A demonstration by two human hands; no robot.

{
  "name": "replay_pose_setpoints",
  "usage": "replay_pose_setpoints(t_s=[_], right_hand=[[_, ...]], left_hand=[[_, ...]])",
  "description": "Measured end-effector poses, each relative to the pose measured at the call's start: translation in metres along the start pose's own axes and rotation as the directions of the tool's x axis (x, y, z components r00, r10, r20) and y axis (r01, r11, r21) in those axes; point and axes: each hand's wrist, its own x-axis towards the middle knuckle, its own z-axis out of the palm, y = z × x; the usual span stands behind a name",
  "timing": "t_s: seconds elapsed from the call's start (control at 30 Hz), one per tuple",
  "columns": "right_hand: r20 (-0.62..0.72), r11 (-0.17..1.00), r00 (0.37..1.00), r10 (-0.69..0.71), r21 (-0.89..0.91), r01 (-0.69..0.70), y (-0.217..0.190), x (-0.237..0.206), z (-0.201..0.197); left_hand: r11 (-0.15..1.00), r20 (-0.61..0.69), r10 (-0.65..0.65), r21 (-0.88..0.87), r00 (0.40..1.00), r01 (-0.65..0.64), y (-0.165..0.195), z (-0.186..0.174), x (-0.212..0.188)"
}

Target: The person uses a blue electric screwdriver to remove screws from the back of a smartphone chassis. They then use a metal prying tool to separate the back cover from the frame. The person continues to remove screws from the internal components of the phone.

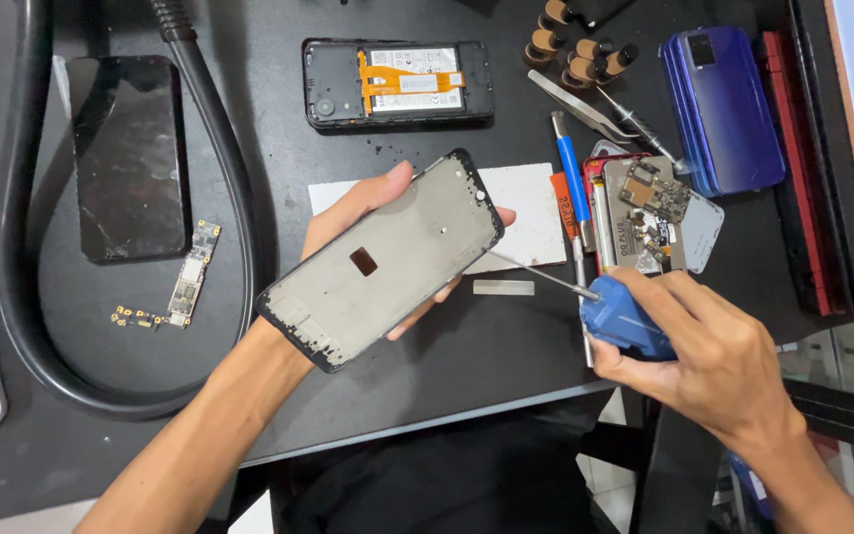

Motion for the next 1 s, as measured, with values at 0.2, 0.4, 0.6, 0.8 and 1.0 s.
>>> replay_pose_setpoints(t_s=[0.2,0.4,0.6,0.8,1.0], right_hand=[[-0.013,0.998,0.998,-0.064,0.012,0.064,-0.005,0.001,0.002],[0.009,0.994,0.995,-0.103,0.023,0.103,-0.009,0.003,0.007],[0.009,0.993,0.993,-0.117,0.019,0.117,-0.008,0.004,0.007],[0.030,0.996,0.996,-0.086,-0.014,0.086,-0.005,0.006,0.005],[0.040,0.995,0.995,-0.095,0.006,0.095,-0.006,0.004,0.007]], left_hand=[[0.990,-0.065,0.059,0.128,0.996,-0.050,-0.003,0.004,0.000],[0.953,-0.073,0.120,0.289,0.990,-0.094,-0.002,0.008,0.001],[0.901,-0.190,0.177,0.426,0.966,-0.081,-0.005,0.013,0.003],[0.760,-0.317,0.227,0.648,0.921,0.035,-0.007,0.015,0.005],[0.751,-0.336,0.226,0.658,0.915,0.056,-0.008,0.016,0.004]])
